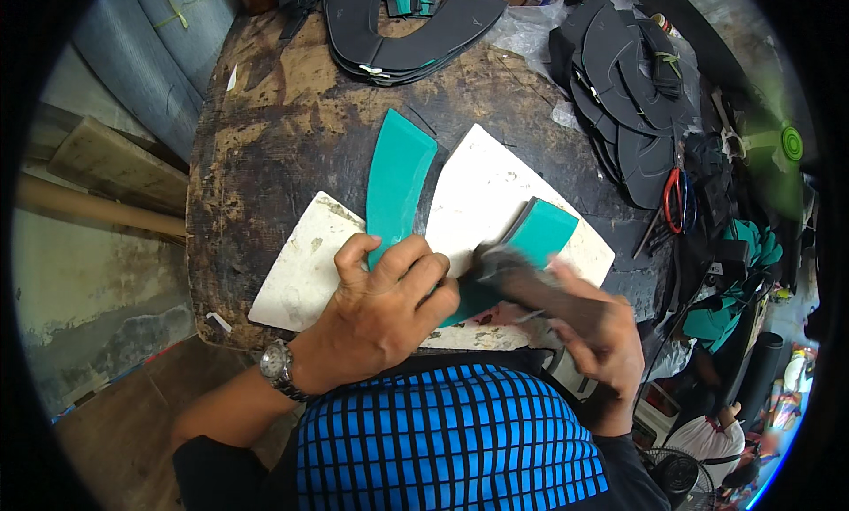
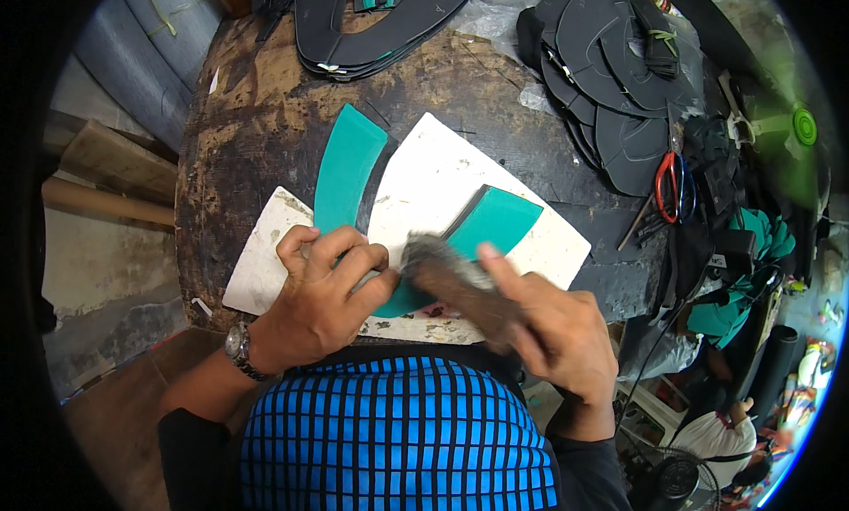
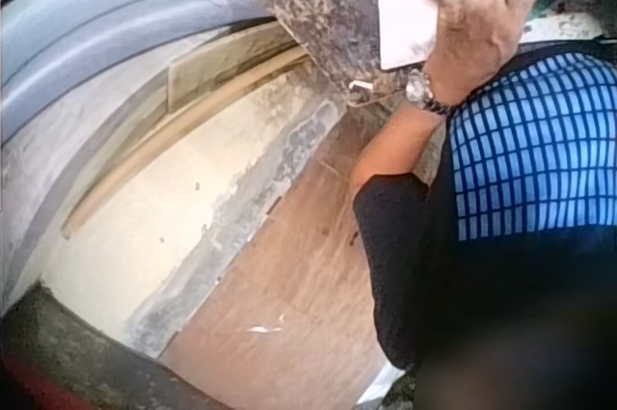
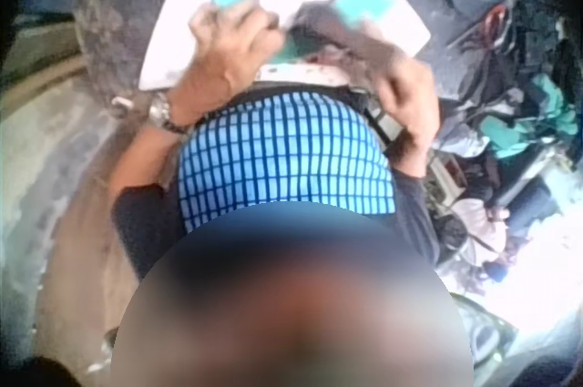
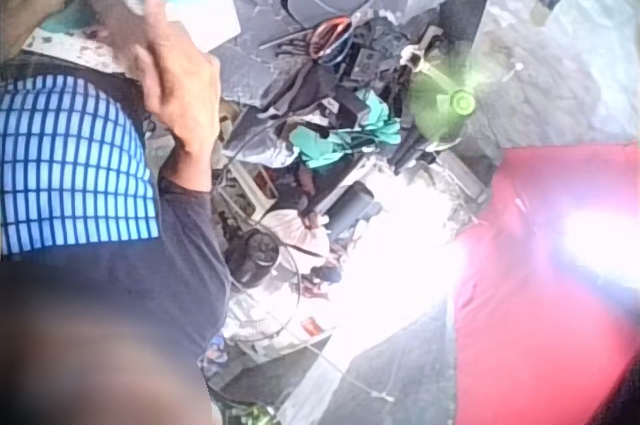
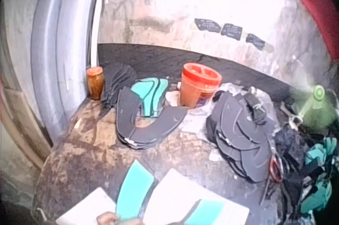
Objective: The person repeatedly smooths the edges of green and black sandal soles using a hammer-like tool on a white board. They handle each sole one at a time, flip it over, and continue smoothing the edges before placing it aside.
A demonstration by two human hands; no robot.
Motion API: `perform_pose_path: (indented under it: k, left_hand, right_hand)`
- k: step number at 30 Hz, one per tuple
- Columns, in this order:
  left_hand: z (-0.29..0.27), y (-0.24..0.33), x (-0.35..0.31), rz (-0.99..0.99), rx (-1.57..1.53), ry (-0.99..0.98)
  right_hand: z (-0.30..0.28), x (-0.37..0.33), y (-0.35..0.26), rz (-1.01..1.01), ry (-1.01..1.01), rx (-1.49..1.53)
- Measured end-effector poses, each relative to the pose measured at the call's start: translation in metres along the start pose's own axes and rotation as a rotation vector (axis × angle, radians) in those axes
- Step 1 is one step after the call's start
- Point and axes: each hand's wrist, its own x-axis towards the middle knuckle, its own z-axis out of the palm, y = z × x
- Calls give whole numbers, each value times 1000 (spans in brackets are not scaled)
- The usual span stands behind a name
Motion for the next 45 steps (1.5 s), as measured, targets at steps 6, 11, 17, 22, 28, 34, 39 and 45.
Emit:
perform_pose_path:
  k: [6, 11, 17, 22, 28, 34, 39, 45]
  left_hand:
    - [3, 0, 0, 35, 22, 56]
    - [-9, -10, 5, -76, -108, -50]
    - [-19, -25, 9, 44, -101, -94]
    - [-15, -29, 8, 76, -147, -157]
    - [-12, -27, 4, 102, -67, -109]
    - [-10, -27, 2, 113, -44, -71]
    - [-18, -31, 11, 78, -126, -118]
    - [-29, -57, 36, 130, -302, -310]
  right_hand:
    - [7, 5, -4, -35, 235, -40]
    - [3, 6, -7, 63, -25, 50]
    - [3, 5, 2, 80, -13, 93]
    - [7, 6, 8, -41, 28, 68]
    - [3, 5, -8, -21, 96, -47]
    - [3, 7, -16, -23, 34, -131]
    - [5, 6, -14, -41, -99, -56]
    - [-6, 3, -10, -16, 99, -128]
